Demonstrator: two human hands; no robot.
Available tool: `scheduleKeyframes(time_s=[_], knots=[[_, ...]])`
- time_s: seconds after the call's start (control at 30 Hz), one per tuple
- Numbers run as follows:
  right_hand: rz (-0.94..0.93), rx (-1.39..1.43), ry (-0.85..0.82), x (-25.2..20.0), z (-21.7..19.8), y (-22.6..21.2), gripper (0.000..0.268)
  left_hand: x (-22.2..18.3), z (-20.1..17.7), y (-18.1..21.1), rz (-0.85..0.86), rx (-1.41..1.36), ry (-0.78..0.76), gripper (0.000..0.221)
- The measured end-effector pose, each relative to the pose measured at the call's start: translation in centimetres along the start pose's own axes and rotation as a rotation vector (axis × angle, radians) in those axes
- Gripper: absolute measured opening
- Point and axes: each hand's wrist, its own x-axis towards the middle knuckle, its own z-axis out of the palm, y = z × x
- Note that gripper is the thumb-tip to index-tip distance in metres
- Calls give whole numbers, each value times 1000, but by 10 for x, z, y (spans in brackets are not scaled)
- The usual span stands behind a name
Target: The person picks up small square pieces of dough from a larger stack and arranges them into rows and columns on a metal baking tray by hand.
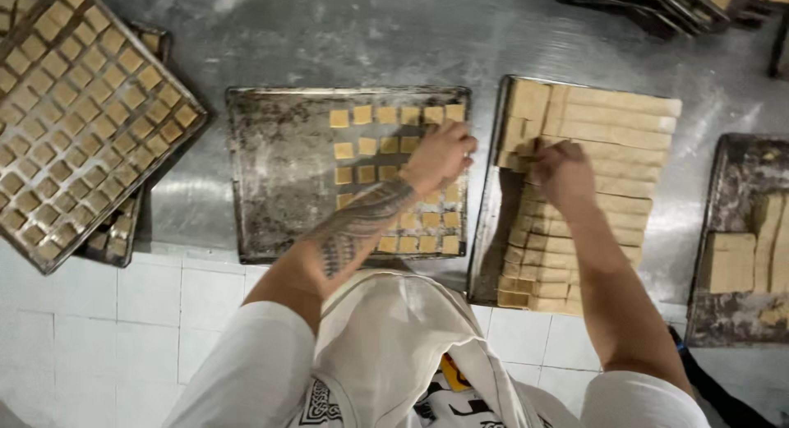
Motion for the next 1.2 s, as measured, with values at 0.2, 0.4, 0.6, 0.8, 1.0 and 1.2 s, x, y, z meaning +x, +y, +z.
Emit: scheduleKeyframes(time_s=[0.2,0.4,0.6,0.8,1.0,1.2], knots=[[-94,-122,43,-2,12,-18,21,40,40,50,72,137,-65,44],[-85,-65,-19,-1,0,-14,18,58,47,49,72,239,-98,27],[-104,-59,4,-7,1,-11,21,59,57,48,182,315,-64,23],[-105,35,60,-10,15,3,29,65,68,40,158,256,-162,27],[56,45,20,-1,33,4,25,59,62,36,101,201,-95,15],[299,274,125,5,19,-11,21,63,39,34,-386,-567,112,19]])
